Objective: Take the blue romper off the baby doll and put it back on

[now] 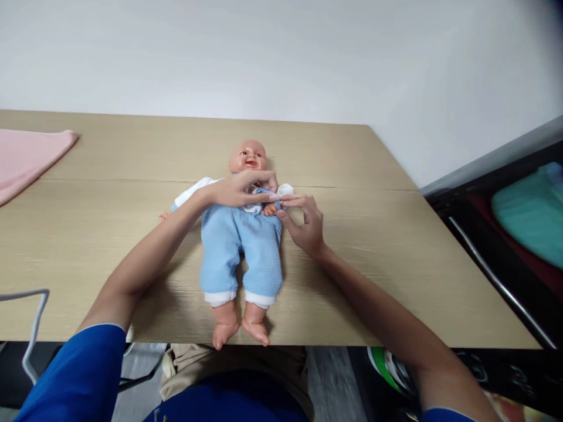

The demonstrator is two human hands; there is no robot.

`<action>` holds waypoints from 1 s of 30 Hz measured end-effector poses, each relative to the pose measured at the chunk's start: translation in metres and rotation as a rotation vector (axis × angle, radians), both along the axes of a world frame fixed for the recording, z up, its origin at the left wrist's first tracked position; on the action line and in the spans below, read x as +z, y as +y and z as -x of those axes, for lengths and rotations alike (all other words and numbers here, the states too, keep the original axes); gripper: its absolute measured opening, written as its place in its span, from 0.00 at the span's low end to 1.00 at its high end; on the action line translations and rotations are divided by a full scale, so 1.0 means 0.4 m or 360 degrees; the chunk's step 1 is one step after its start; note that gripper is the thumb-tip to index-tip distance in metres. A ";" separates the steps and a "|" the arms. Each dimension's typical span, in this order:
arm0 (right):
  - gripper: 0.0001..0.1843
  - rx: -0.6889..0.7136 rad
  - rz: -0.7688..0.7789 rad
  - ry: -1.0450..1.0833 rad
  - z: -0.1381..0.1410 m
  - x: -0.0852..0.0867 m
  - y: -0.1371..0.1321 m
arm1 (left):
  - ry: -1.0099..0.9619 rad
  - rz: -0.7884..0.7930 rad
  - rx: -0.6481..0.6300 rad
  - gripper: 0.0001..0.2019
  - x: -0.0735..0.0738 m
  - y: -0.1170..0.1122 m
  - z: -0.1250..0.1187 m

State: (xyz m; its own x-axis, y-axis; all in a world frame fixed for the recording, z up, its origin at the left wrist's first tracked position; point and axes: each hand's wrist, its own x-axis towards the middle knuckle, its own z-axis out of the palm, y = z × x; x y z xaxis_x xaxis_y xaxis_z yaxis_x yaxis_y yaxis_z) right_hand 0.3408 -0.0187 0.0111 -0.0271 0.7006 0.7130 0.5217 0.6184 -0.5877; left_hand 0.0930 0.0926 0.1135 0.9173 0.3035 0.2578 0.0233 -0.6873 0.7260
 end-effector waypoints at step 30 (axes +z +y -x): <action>0.25 -0.0211 0.0521 0.0604 0.037 -0.098 -0.036 | -0.0184 -0.0306 0.0557 0.12 -0.132 -0.001 -0.079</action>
State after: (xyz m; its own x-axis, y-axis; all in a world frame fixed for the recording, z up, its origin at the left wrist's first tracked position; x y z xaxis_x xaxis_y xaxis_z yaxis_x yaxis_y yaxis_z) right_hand 0.3260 -0.0333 -0.0283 0.2951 0.8684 0.3986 0.2960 0.3136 -0.9023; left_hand 0.1247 0.0923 0.0605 0.7288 0.5282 0.4358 0.2055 -0.7758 0.5966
